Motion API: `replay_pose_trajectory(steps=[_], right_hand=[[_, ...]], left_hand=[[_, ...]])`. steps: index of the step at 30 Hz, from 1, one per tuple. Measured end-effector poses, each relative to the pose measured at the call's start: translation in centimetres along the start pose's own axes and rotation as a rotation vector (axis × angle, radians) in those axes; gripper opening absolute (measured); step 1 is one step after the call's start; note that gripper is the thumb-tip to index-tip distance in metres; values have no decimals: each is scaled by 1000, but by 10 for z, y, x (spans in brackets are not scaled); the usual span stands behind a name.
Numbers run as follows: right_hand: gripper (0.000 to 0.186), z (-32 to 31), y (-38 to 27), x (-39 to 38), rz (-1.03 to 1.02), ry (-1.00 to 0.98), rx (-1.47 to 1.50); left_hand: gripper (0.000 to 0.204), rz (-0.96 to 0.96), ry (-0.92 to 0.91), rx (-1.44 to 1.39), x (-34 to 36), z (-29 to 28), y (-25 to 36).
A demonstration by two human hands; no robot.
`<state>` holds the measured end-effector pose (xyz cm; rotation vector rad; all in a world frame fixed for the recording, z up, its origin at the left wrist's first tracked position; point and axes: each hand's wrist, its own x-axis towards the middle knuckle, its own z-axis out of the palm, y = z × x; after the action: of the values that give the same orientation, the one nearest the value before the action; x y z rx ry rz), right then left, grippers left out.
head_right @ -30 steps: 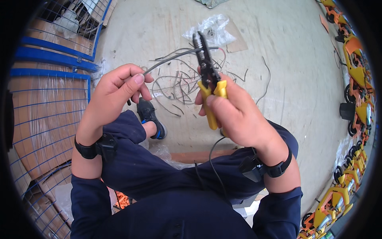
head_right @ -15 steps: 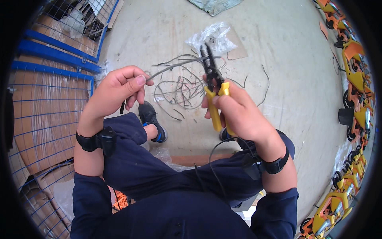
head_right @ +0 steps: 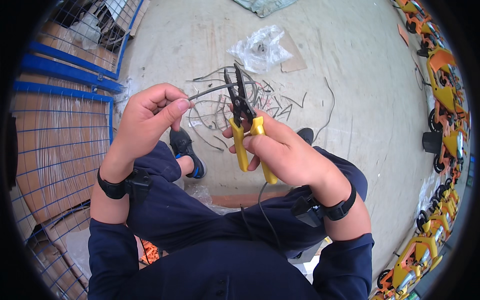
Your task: The person strips insulation from electrical wires using a wire stripper and twists the exposed wire ends together by hand.
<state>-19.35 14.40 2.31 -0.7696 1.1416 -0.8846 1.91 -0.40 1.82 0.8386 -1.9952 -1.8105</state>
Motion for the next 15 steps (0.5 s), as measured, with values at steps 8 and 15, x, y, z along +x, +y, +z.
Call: replay_pose_trajectory(steps=[8,15], right_hand=[[43,1,6,3,2,-13,-15],[42,14,10,11,9,-41,-158]], left_hand=[[30,-184,-123,-172,5,-6,6],[65,-121,-181,-354,8,-3,-4]])
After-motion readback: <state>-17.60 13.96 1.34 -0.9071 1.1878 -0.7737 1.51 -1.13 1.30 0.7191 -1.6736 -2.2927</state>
